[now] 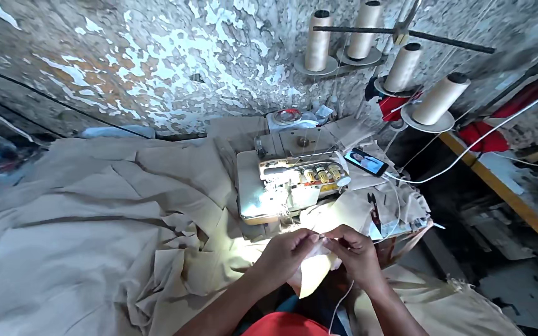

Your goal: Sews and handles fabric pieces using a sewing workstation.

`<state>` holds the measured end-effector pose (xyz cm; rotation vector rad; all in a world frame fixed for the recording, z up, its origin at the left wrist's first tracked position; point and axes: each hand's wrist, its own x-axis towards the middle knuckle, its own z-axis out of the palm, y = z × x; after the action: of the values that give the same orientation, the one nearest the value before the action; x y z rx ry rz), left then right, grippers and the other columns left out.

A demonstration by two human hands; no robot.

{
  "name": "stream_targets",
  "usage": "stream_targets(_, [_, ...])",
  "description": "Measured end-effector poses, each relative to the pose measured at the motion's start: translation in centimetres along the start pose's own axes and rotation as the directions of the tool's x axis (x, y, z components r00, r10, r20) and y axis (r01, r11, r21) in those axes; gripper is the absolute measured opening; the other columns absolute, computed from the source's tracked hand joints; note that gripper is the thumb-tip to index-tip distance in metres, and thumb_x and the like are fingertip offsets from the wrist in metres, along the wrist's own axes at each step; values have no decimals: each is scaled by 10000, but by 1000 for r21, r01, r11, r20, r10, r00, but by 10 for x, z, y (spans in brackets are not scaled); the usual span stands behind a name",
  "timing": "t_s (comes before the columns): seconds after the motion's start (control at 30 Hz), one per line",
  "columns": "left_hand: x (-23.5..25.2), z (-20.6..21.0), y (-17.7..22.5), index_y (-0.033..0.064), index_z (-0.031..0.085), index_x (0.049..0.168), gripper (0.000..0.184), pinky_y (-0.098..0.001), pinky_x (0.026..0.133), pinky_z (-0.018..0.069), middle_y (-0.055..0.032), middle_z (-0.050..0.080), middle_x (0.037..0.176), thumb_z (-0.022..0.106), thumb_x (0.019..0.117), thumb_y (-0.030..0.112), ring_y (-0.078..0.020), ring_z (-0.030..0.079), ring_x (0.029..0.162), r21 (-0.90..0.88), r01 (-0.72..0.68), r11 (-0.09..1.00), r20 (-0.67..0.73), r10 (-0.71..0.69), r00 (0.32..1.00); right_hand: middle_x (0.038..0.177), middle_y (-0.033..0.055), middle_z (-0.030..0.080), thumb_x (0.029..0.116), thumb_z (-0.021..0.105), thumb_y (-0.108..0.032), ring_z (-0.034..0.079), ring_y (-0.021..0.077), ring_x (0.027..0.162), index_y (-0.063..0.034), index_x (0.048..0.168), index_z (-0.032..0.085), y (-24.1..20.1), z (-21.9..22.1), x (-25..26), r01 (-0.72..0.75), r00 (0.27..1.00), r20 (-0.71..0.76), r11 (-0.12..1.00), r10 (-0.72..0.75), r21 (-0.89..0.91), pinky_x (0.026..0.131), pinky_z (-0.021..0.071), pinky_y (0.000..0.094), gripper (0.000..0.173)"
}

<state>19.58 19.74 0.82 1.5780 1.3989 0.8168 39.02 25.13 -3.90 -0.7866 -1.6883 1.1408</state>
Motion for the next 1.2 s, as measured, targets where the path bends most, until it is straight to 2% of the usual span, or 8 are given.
stream_targets(0.07, [-4,6,-2,65,682,1267,427,-448,730,567,-113,741,970,589,1021,402,-226,703,807,235,-72,969,-64,89,994,986,45,679,898,715,-81,573,-72,755,14,921,751,2,0,-1,50,998,-26,996,-52,-70,651,487,72,104])
stream_targets(0.13, [-4,17,-8,61,704,1186,391,-507,603,559,-143,739,903,655,969,382,-307,720,715,420,-127,899,-165,213,963,1107,109,689,922,685,-97,600,-49,800,22,922,731,-2,-1,-2,56,998,3,991,-56,-124,680,498,87,128])
stream_targets(0.2, [-4,22,-13,69,735,1049,242,-456,545,542,-113,730,838,638,961,273,-267,708,657,483,-156,862,-228,295,928,1085,88,721,958,642,-111,624,-45,806,19,949,703,-4,-4,-4,43,997,61,990,-35,-135,704,512,106,144])
stream_targets(0.3, [-2,23,-13,71,738,961,193,-406,520,514,-85,710,773,600,953,206,-219,679,615,486,-185,854,-249,338,908,791,-29,652,984,630,-163,529,-78,638,-1,1010,677,-5,-6,-5,4,994,111,987,14,-161,608,455,90,170])
stream_targets(0.4, [-1,22,-10,54,741,951,205,-406,518,515,-93,711,769,579,956,179,-224,681,608,478,-210,853,-219,347,912,897,0,702,970,671,-225,558,-67,709,-18,1090,750,-6,-9,-2,12,990,138,982,15,-190,649,471,95,252])
stream_targets(0.73, [0,25,-10,53,700,891,192,-370,473,477,-78,640,652,555,935,171,-220,635,534,606,-257,753,-166,436,885,819,8,673,969,625,-214,589,-28,722,-50,990,782,-9,-8,-5,75,995,93,933,-45,-352,677,489,115,227])
stream_targets(0.93, [-1,22,-15,60,703,990,210,-455,744,566,-110,700,866,658,784,59,-311,702,817,625,-236,744,-117,388,914,830,19,714,979,611,-256,646,67,773,-106,964,803,-22,-10,-9,235,972,116,825,-205,-513,708,522,186,244])
stream_targets(1.2, [-12,36,-35,-21,595,1315,624,-633,1021,443,-183,717,1107,780,721,27,-390,677,1057,313,-144,939,-209,217,954,887,-30,696,973,660,-303,598,19,970,-188,979,822,-41,-29,-8,261,962,58,831,-268,-492,876,456,135,198])
